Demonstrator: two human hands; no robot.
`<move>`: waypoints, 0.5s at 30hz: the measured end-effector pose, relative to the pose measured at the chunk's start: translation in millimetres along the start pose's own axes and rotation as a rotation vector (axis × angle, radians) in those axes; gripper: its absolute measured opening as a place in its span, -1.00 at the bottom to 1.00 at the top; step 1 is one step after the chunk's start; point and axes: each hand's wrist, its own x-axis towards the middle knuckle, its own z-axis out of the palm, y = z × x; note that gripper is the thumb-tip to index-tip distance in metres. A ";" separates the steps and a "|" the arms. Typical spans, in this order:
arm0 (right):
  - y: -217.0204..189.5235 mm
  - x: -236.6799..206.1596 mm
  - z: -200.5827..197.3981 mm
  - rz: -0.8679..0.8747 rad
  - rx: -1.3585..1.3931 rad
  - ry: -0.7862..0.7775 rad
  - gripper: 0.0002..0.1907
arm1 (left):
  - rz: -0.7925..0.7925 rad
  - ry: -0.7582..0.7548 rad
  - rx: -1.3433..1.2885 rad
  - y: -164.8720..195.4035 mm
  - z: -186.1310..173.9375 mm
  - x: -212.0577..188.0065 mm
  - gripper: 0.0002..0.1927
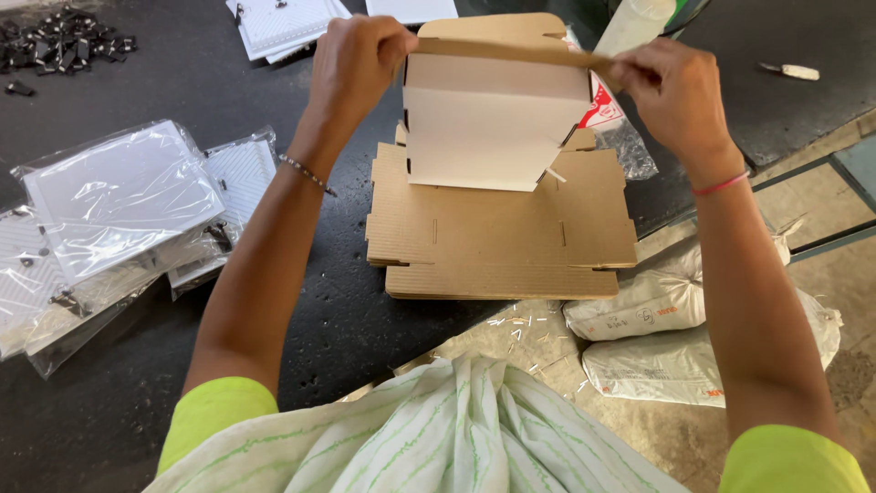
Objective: The person opens a flat cardboard box on the work table and folds its flaps into shape. They place a white inner box into the carton, set a plastic-wrapped square LED panel light inside, add a white lid piece, and place the packed box onto a stack of finished boxes.
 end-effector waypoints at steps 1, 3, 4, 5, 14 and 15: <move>1.3 6.6 0.8 0.058 0.134 -0.003 -0.93 | -0.035 0.010 0.001 1.4 1.9 8.4 -0.79; 1.2 17.2 4.8 0.174 0.402 -0.011 -0.88 | -0.107 0.006 -0.057 3.5 4.6 19.6 -0.74; 0.6 19.8 5.5 0.180 0.426 -0.009 -0.87 | -0.144 0.003 -0.087 4.6 5.9 23.5 -0.72; -0.9 21.5 6.7 0.187 0.451 -0.009 -0.85 | -0.174 -0.011 -0.103 5.2 6.7 25.7 -0.71; -22.9 13.9 8.4 0.171 0.349 0.058 -0.73 | -0.215 0.037 -0.196 9.9 9.8 20.6 -0.79; -24.4 13.8 9.1 0.152 0.346 0.069 -0.69 | -0.211 0.054 -0.207 10.1 10.3 20.1 -0.80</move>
